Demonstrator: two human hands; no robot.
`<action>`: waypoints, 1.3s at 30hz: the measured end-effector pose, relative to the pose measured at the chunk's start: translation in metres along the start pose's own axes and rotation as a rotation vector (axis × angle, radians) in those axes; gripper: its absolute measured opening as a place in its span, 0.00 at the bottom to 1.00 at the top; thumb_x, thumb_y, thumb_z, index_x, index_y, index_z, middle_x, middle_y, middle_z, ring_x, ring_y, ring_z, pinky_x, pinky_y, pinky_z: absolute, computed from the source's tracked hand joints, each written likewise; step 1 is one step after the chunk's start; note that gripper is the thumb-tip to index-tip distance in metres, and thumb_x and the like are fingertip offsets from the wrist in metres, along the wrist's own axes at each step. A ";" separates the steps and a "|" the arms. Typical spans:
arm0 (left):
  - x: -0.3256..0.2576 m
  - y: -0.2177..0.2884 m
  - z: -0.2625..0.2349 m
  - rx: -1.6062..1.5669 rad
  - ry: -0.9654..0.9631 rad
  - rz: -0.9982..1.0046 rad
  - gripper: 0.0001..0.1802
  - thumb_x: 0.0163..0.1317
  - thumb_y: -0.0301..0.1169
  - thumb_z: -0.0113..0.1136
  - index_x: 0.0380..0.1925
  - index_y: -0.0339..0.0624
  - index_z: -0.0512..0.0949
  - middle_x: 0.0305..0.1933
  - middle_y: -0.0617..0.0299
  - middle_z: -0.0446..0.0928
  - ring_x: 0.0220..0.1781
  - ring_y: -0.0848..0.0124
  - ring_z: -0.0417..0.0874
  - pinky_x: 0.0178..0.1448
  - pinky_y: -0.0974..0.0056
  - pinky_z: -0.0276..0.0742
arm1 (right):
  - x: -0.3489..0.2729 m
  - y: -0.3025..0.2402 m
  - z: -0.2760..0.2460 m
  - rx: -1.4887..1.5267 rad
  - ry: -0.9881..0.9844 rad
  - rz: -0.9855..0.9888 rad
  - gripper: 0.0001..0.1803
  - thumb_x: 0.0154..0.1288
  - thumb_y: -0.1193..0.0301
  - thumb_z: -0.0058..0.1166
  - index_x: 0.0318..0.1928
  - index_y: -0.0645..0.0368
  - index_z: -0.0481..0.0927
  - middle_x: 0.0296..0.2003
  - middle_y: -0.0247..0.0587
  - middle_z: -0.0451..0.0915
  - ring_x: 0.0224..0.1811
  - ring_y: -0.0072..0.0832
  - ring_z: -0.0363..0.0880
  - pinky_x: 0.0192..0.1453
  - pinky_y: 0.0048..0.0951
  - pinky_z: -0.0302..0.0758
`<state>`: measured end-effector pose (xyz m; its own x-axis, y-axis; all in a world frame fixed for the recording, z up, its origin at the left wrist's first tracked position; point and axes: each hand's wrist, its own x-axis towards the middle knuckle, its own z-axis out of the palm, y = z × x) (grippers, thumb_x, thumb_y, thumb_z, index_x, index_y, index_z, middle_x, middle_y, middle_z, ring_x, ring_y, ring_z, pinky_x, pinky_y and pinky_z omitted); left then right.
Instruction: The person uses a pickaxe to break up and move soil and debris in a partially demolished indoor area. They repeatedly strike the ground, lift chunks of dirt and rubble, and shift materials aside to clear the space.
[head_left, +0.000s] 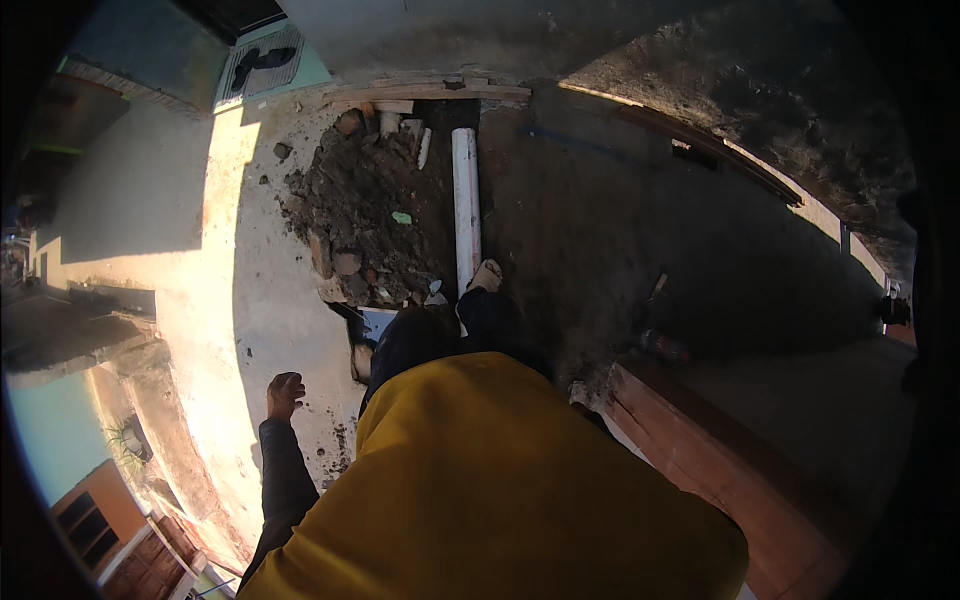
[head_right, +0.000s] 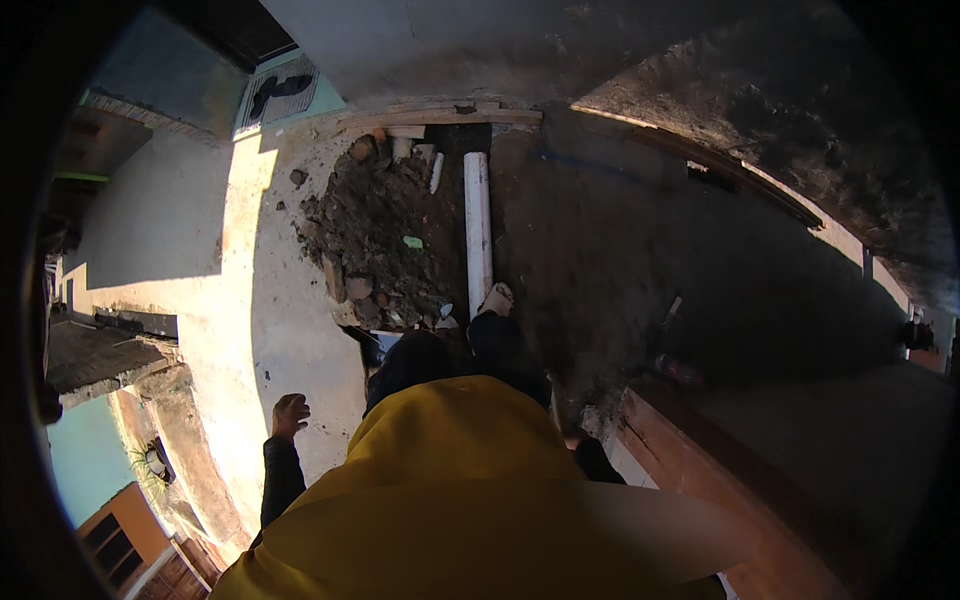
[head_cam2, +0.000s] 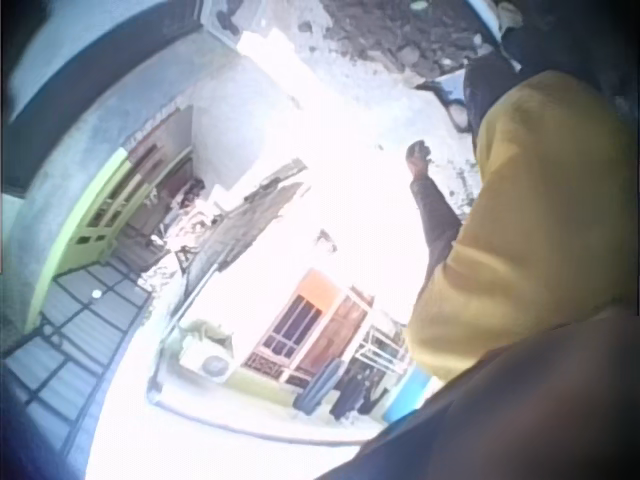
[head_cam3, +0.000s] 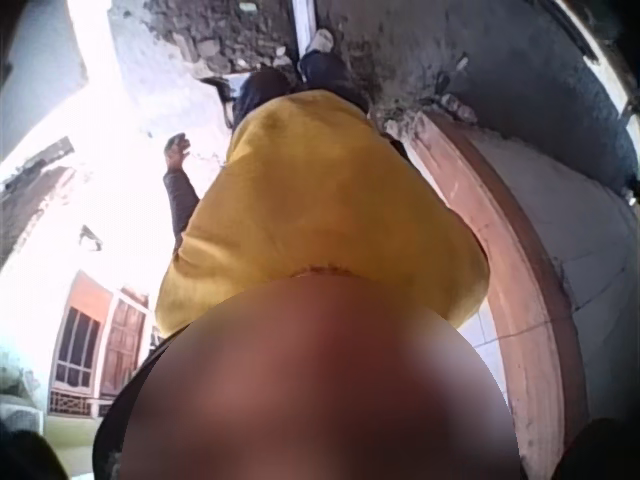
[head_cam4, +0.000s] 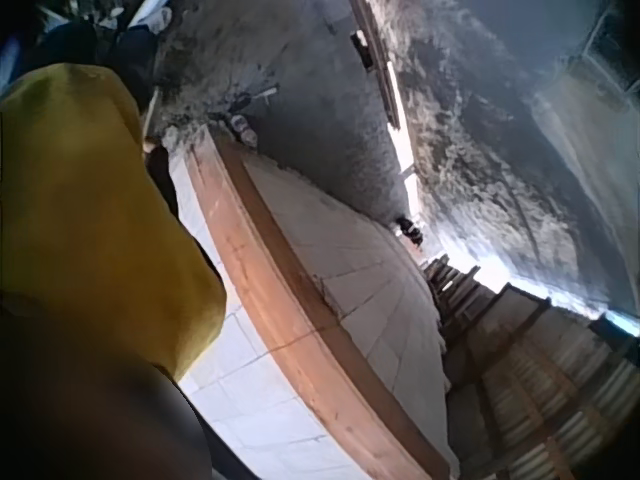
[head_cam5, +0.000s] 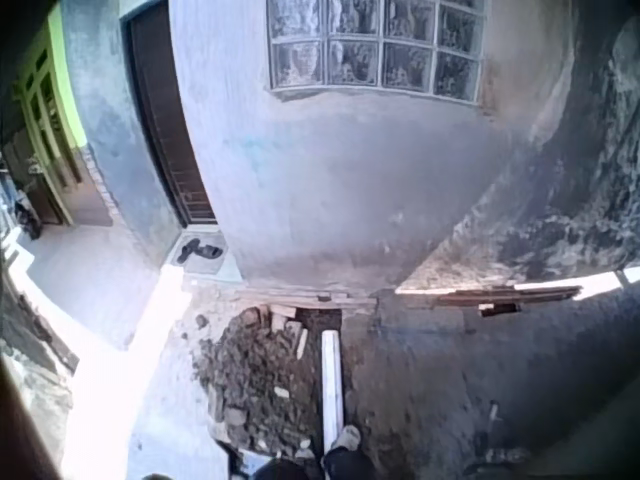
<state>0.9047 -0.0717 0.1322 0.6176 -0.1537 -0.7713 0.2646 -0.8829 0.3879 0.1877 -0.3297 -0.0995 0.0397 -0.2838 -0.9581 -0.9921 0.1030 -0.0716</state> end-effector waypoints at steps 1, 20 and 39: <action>0.010 0.024 0.010 0.076 -0.040 -0.020 0.24 0.68 0.47 0.62 0.57 0.43 0.80 0.43 0.57 0.85 0.44 0.63 0.87 0.46 0.55 0.83 | 0.007 -0.010 -0.014 0.002 0.004 -0.010 0.27 0.59 0.59 0.71 0.52 0.67 0.86 0.47 0.52 0.88 0.46 0.46 0.87 0.53 0.45 0.82; 0.124 0.285 0.043 0.236 -0.113 0.037 0.20 0.68 0.45 0.63 0.50 0.43 0.82 0.39 0.59 0.85 0.40 0.65 0.86 0.42 0.55 0.83 | 0.077 -0.225 -0.403 0.748 0.115 -0.089 0.11 0.72 0.74 0.60 0.49 0.61 0.73 0.30 0.46 0.77 0.18 0.38 0.77 0.19 0.43 0.76; 0.181 0.555 0.106 0.307 0.012 -0.027 0.14 0.67 0.37 0.62 0.45 0.38 0.82 0.32 0.61 0.83 0.33 0.72 0.83 0.38 0.65 0.78 | 0.157 -0.297 -0.523 0.386 0.007 0.171 0.39 0.63 0.73 0.70 0.70 0.66 0.64 0.53 0.59 0.78 0.43 0.50 0.86 0.39 0.52 0.85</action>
<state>1.0847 -0.6365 0.1549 0.6229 -0.1242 -0.7724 0.0464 -0.9797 0.1950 0.4261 -0.9039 -0.0839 -0.1241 -0.2376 -0.9634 -0.8668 0.4984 -0.0113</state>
